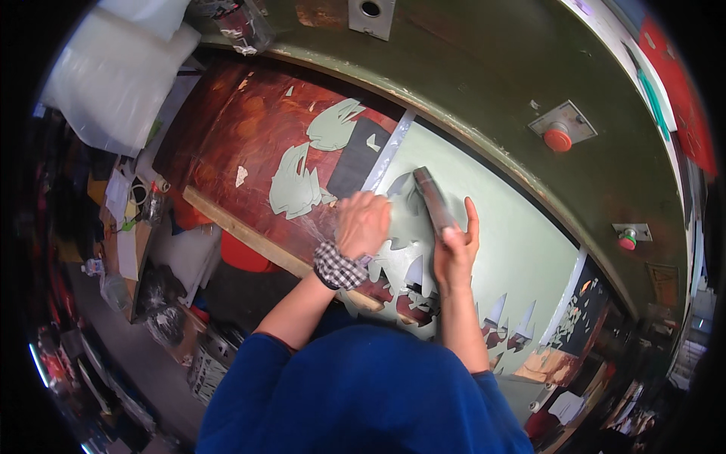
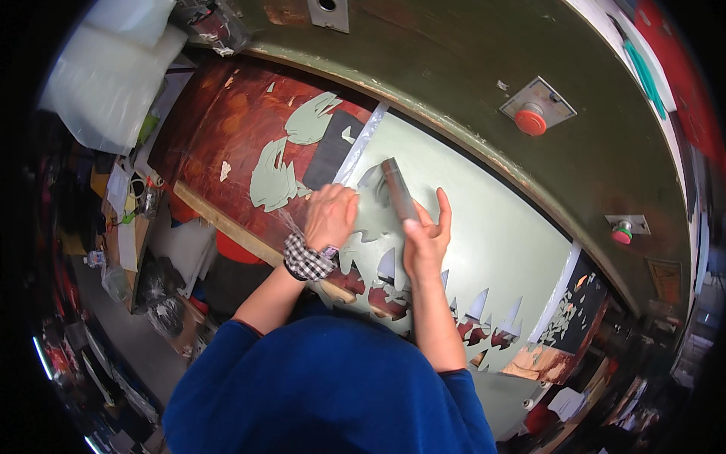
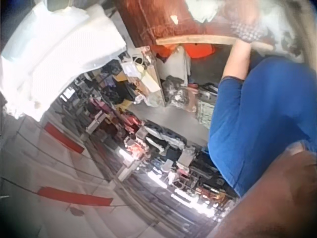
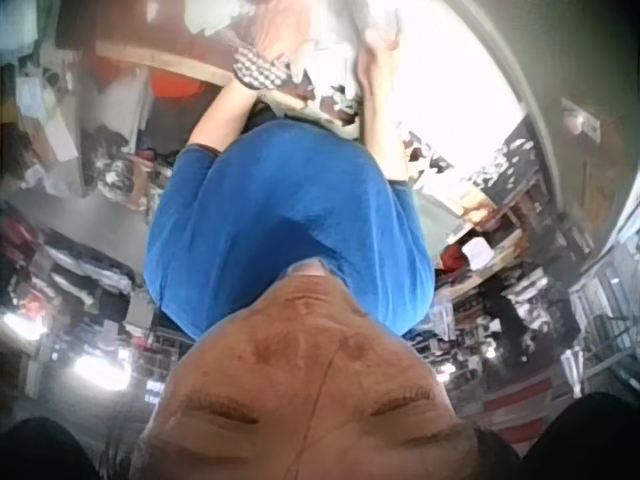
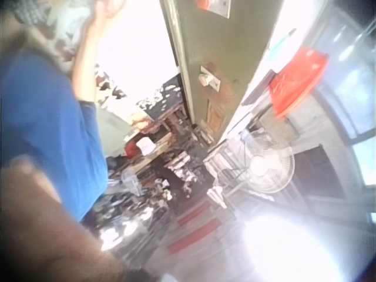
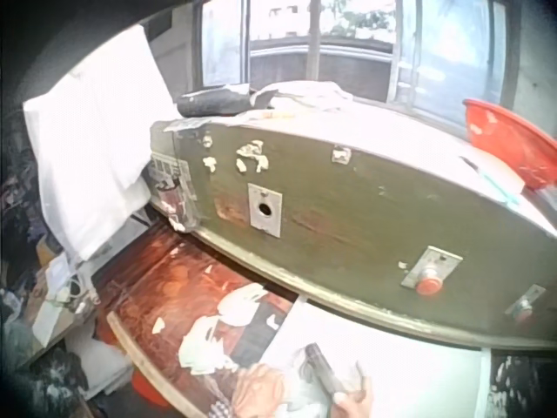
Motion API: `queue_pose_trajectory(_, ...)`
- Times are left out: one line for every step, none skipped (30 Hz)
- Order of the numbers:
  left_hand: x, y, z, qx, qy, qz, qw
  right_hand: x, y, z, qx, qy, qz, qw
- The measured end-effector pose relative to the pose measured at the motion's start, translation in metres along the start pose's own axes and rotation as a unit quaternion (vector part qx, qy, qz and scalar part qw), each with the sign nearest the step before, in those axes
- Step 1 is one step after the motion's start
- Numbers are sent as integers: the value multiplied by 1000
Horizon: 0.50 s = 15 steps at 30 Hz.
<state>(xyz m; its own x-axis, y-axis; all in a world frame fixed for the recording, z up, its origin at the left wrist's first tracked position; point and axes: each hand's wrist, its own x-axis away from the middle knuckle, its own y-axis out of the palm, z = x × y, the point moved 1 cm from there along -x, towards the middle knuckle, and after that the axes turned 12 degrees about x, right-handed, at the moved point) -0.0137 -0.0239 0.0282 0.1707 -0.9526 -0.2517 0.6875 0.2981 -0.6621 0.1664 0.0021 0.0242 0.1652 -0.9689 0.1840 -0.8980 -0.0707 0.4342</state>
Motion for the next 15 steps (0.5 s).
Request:
queue_pose_trajectory(5,-3,-4,-20,14,-5,1000,1,-5,-3,-51,15,-1,999)
queue_pose_trajectory(8,-5,-9,-40,15,-10,999,4,-10,-9,-28,-5,12,1000)
queue_pose_trajectory(10,-5,-12,-65,-4,-30,997,6,-17,-16,1,-47,24,999)
queue_pose_trajectory(10,-5,-14,-44,42,12,998,10,-23,-23,64,-67,47,995)
queue_pose_trajectory(9,-5,-16,-17,31,26,999,13,-27,-30,123,-96,65,986)
queue_pose_trajectory(7,-5,-18,10,20,40,999,16,-29,-33,193,-101,61,974)
queue_pose_trajectory(4,-4,-19,40,7,53,998,19,-30,-36,257,-116,61,957)
queue_pose_trajectory(2,-4,-20,28,12,54,998,22,-30,-36,313,-127,69,939)
queue_pose_trajectory(-1,-4,-21,27,22,56,998,24,-29,-34,360,-110,62,924)
queue_pose_trajectory(-2,-5,-22,26,33,58,997,24,-27,-30,442,-131,57,886)
queue_pose_trajectory(-3,-6,-23,28,61,68,995,24,-24,-24,524,-142,44,838)
queue_pose_trajectory(-3,-6,-25,18,28,45,998,21,-21,-18,574,-189,49,795)
queue_pose_trajectory(-3,-7,-26,23,20,44,999,20,-18,-12,627,-237,28,742)
queue_pose_trajectory(-4,-7,-28,29,18,46,998,17,-18,-6,629,-271,22,728)
queue_pose_trajectory(-4,-7,-30,34,13,55,998,16,-19,-2,629,-261,20,732)
